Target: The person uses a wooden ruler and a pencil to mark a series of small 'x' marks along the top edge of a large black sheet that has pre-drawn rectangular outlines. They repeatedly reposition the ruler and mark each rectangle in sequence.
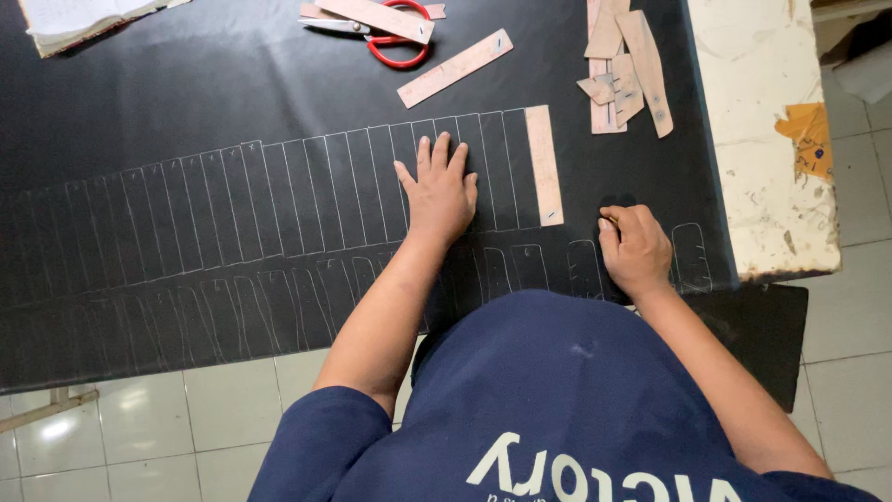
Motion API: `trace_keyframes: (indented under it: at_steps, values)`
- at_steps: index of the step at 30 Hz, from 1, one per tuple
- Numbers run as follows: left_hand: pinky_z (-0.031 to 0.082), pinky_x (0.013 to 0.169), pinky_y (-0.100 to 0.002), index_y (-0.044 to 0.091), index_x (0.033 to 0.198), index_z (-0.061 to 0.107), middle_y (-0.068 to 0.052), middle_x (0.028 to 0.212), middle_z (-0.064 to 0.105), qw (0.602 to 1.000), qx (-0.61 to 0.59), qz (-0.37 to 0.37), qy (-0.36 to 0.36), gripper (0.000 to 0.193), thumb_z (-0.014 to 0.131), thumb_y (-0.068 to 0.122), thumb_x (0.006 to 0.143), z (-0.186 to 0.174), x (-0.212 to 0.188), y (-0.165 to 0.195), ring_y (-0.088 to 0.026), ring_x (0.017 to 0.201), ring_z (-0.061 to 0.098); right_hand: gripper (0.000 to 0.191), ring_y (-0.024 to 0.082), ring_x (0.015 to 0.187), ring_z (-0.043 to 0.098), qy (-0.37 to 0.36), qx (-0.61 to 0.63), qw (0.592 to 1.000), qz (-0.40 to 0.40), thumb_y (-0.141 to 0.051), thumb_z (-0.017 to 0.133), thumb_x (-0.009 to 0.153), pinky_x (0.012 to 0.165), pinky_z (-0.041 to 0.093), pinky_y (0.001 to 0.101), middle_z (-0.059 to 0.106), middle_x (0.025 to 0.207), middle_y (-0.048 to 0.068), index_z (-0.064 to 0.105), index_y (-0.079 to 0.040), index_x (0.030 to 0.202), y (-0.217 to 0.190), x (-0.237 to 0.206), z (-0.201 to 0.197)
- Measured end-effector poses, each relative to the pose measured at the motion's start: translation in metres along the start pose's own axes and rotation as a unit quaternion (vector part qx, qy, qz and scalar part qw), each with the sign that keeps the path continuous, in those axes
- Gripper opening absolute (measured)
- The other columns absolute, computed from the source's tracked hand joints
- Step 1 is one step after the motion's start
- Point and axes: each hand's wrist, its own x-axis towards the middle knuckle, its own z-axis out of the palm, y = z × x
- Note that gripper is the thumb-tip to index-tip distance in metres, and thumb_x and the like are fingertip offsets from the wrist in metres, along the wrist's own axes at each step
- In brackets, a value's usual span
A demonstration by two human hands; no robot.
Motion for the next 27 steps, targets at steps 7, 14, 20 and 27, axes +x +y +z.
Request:
trace_keyframes:
  at_steps: [7, 14, 20, 27]
  values:
    - [0.017, 0.113, -0.077, 0.016, 0.145, 0.051, -0.011, 0.159, 0.038, 1.0, 0.005, -0.006, -0.011, 0.056, 0.063, 0.034, 0.094, -0.001, 0.001, 0.002, -0.037, 0.15, 0.028, 0.013, 0.029, 0.092, 0.067, 0.015, 0.004, 1.0, -0.006, -0.016, 0.07, 0.099, 0.078, 0.053, 0.042, 0.065, 0.103, 0.008, 0.071, -0.011, 0.111, 0.001, -0.004, 0.001]
    - [0.015, 0.116, -0.076, 0.019, 0.148, 0.053, -0.009, 0.16, 0.038, 0.991, -0.08, 0.11, 0.006, 0.055, 0.062, 0.038, 0.097, 0.004, -0.003, 0.025, -0.035, 0.15, 0.028, 0.013, 0.029, 0.09, 0.067, 0.017, 0.005, 1.0, -0.008, -0.015, 0.071, 0.098, 0.077, 0.053, 0.0417, 0.065, 0.102, 0.008, 0.071, -0.011, 0.11, 0.003, -0.003, 0.002]
    - [0.009, 0.115, -0.079, 0.02, 0.145, 0.055, -0.002, 0.16, 0.039, 0.993, -0.035, 0.101, -0.056, 0.053, 0.062, 0.039, 0.096, 0.009, -0.006, 0.037, -0.033, 0.153, 0.027, 0.015, 0.027, 0.086, 0.068, -0.043, 0.05, 0.995, 0.073, -0.018, 0.07, 0.097, 0.076, 0.053, 0.0404, 0.065, 0.099, 0.007, 0.071, -0.011, 0.11, 0.003, 0.005, -0.004]
    - [0.01, 0.116, -0.077, 0.007, 0.146, 0.052, -0.004, 0.16, 0.038, 0.989, -0.039, 0.13, -0.057, 0.069, 0.067, 0.046, 0.091, 0.015, -0.003, 0.046, -0.03, 0.153, 0.026, 0.019, 0.028, 0.094, 0.069, -0.064, 0.032, 0.997, 0.005, -0.022, 0.07, 0.095, 0.079, 0.054, 0.0394, 0.067, 0.103, 0.008, 0.073, -0.01, 0.11, -0.018, 0.015, -0.008]
